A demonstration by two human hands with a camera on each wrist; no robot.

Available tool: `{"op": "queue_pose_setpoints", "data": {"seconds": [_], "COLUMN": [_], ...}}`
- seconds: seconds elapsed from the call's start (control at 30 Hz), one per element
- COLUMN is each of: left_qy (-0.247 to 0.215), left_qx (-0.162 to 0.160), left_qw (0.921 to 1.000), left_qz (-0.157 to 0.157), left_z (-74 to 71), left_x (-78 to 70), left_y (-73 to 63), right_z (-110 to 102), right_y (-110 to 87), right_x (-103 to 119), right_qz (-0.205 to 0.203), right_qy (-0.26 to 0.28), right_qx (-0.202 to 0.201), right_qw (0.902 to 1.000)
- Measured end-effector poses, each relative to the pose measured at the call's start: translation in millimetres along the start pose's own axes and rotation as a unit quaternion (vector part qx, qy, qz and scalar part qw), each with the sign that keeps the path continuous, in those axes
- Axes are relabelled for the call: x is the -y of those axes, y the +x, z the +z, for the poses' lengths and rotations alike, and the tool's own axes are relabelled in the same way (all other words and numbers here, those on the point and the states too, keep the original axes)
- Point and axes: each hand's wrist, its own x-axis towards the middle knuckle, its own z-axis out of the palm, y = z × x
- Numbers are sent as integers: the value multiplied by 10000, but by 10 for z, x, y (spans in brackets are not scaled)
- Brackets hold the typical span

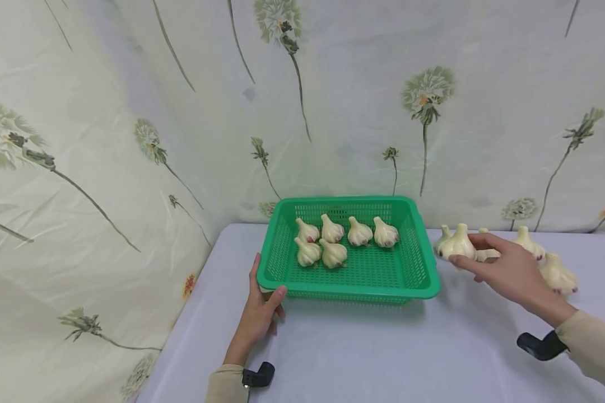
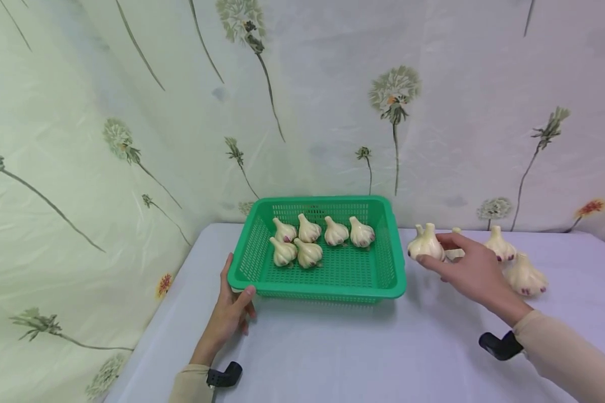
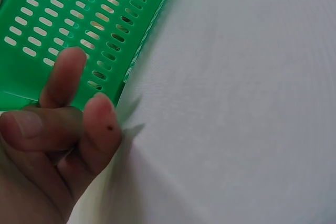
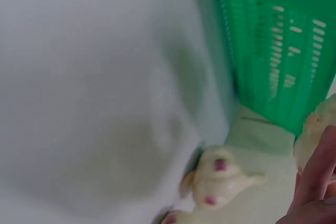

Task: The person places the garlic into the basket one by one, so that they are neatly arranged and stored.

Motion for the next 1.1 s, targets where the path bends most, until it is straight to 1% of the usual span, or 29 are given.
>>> {"op": "queue_pose_setpoints", "data": {"seconds": [0.13, 0.33, 0.57, 0.67, 0.8, 0.93, 1.0, 1.1], "left_qy": [3, -5, -76, -111, -117, -114, -115, -107], "left_qx": [-1, 27, 58, 52, 61, 77, 85, 73], "left_qw": [10000, 10000, 9999, 9999, 9999, 9999, 9999, 9999], "left_qz": [-2, 65, 72, 92, 76, 36, 45, 77], "left_z": [-1, 3, -8, -12, -13, -9, -8, -12], "left_x": [0, 15, 11, 3, -1, 13, 14, 11], "left_y": [0, 16, 10, 9, 13, 16, 15, 15], "right_z": [59, 92, 171, 232, 319, 397, 440, 497], "right_y": [33, 87, 274, 392, 554, 695, 770, 889], "right_x": [173, 420, 685, 802, 952, 1081, 1127, 1187], "right_qz": [-97, -318, -650, -932, -1291, -1447, -1592, -1903], "right_qy": [190, 237, 361, 154, -181, -282, -408, -664], "right_qx": [41, 38, 309, 316, 477, 824, 960, 1095], "right_qw": [9998, 9992, 9968, 9950, 9903, 9856, 9817, 9733]}}
